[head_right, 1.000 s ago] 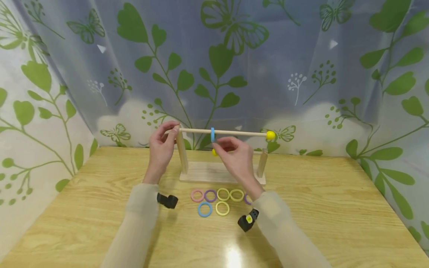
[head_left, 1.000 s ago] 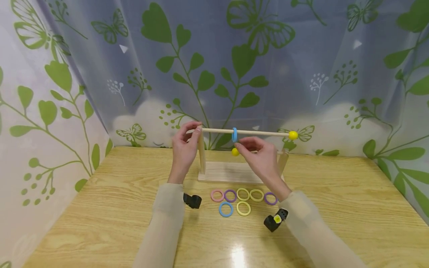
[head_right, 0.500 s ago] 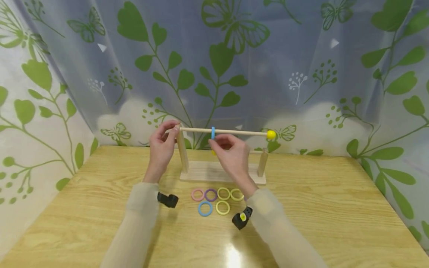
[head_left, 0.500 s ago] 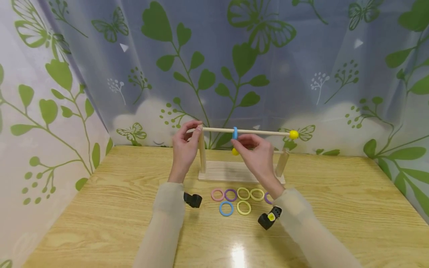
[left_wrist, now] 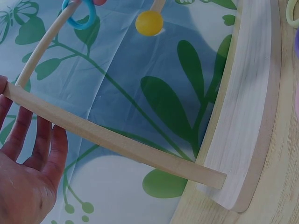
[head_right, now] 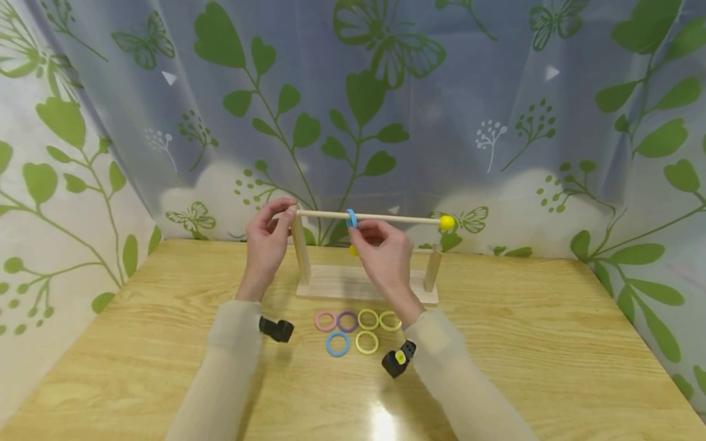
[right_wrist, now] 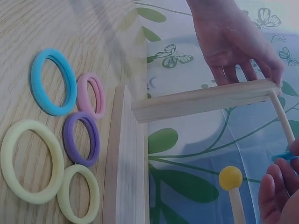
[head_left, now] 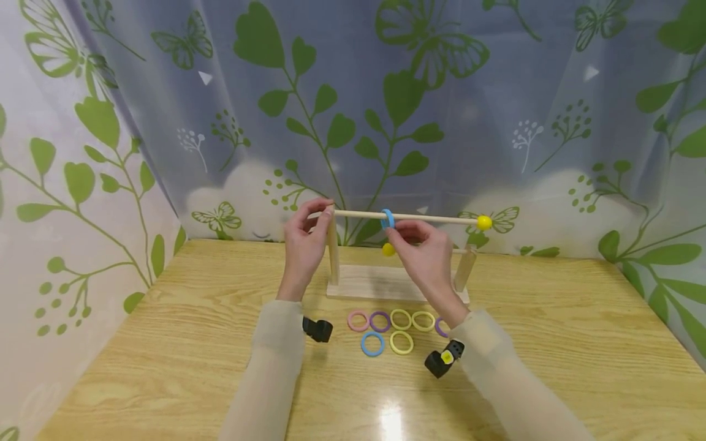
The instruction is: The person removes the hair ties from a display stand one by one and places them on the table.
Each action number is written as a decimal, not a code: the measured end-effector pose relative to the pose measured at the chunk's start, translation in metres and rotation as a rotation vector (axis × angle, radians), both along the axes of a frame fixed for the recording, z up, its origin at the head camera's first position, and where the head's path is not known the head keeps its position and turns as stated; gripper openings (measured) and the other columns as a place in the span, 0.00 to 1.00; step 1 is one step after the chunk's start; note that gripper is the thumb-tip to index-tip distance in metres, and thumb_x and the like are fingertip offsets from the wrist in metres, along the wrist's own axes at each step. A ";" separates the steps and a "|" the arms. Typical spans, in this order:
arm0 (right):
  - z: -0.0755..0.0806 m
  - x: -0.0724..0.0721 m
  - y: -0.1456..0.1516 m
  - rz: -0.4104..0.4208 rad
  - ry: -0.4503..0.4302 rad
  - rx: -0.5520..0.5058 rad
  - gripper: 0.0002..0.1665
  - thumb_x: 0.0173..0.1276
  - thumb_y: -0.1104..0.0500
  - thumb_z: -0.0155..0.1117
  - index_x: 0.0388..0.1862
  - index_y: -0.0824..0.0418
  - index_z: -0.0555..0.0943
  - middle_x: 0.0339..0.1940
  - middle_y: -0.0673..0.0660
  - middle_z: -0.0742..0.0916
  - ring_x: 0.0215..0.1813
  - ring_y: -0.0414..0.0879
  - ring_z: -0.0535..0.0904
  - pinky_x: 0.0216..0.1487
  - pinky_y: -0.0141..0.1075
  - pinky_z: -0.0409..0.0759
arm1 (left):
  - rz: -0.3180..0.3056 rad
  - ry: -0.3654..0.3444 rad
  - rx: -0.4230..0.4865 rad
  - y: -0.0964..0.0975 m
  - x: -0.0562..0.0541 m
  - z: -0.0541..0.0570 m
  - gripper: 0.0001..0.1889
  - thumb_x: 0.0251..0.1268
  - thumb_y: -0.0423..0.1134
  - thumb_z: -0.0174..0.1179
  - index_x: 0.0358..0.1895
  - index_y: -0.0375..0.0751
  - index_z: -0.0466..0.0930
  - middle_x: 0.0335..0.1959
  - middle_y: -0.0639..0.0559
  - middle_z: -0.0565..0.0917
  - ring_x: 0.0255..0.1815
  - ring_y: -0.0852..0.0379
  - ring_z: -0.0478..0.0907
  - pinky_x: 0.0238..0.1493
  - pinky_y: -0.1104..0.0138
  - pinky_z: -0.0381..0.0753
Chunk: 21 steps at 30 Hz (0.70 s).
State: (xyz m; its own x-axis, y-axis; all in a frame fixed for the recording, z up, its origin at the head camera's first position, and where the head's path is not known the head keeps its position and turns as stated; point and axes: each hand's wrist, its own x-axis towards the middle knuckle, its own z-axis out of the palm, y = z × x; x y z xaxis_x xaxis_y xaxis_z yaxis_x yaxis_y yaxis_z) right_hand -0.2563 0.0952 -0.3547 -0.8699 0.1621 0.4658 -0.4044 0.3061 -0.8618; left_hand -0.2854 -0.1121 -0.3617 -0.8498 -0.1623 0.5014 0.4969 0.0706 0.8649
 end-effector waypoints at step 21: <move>0.002 0.003 0.014 -0.059 0.000 0.052 0.09 0.66 0.56 0.75 0.40 0.60 0.90 0.36 0.59 0.93 0.31 0.28 0.83 0.32 0.23 0.79 | 0.000 0.003 0.009 0.001 -0.001 0.000 0.11 0.76 0.37 0.60 0.54 0.38 0.85 0.49 0.47 0.83 0.39 0.59 0.82 0.39 0.73 0.80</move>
